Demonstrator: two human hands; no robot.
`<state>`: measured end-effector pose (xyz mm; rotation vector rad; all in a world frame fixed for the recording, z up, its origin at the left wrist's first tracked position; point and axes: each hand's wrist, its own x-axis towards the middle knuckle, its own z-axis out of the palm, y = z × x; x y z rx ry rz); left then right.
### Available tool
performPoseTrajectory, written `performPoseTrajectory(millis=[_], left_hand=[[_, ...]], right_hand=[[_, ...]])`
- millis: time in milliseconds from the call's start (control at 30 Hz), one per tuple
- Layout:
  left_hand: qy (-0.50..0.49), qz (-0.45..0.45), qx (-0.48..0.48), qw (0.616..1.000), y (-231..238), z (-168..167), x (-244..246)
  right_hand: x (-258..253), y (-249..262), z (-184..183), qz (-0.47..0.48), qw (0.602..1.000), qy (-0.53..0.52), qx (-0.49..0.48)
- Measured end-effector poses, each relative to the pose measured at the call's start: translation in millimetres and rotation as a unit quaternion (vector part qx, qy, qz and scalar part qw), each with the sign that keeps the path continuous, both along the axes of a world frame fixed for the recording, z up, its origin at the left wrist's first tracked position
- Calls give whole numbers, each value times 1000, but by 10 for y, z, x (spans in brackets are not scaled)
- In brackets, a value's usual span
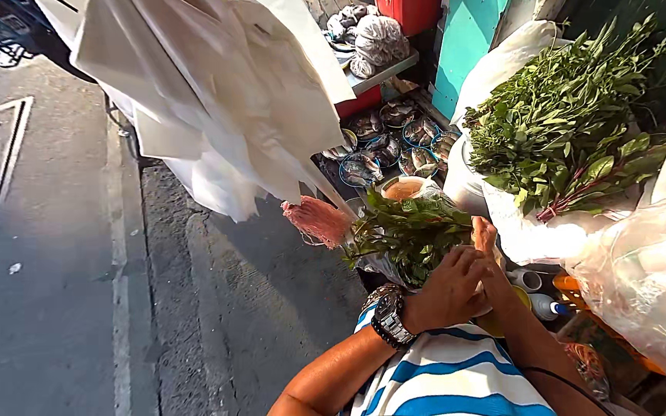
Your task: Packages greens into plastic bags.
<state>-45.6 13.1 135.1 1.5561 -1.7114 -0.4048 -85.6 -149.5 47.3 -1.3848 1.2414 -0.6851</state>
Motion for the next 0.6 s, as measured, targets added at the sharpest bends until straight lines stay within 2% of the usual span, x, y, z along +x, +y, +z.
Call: performPoseTrajectory(millis=[67, 133, 233, 300, 433, 500, 533, 600], left_hand=[[-49, 109, 24, 993, -113, 2, 129], [-66, 160, 90, 981, -206, -153, 331], [-67, 159, 168, 971, -268, -430, 563], [-59, 154, 161, 973, -264, -490, 604], [-40, 154, 135, 978, -230, -464, 663], [-35, 160, 111, 980, -237, -518, 683], [-30, 167, 98, 981, -243, -548, 698], [-4, 177, 99, 979, -231, -568, 743]], right_hand=[[-50, 34, 29, 69, 975, 67, -198], [-66, 154, 98, 112, 938, 95, -313], [-38, 325, 198, 127, 912, 95, -379], [-25, 381, 216, 125, 901, 68, -411], [7, 434, 322, 138, 889, 38, -435], [18, 422, 372, 162, 896, 41, -411], [12, 401, 420, 188, 908, 35, -373], [-42, 333, 586, 260, 939, 14, -223]])
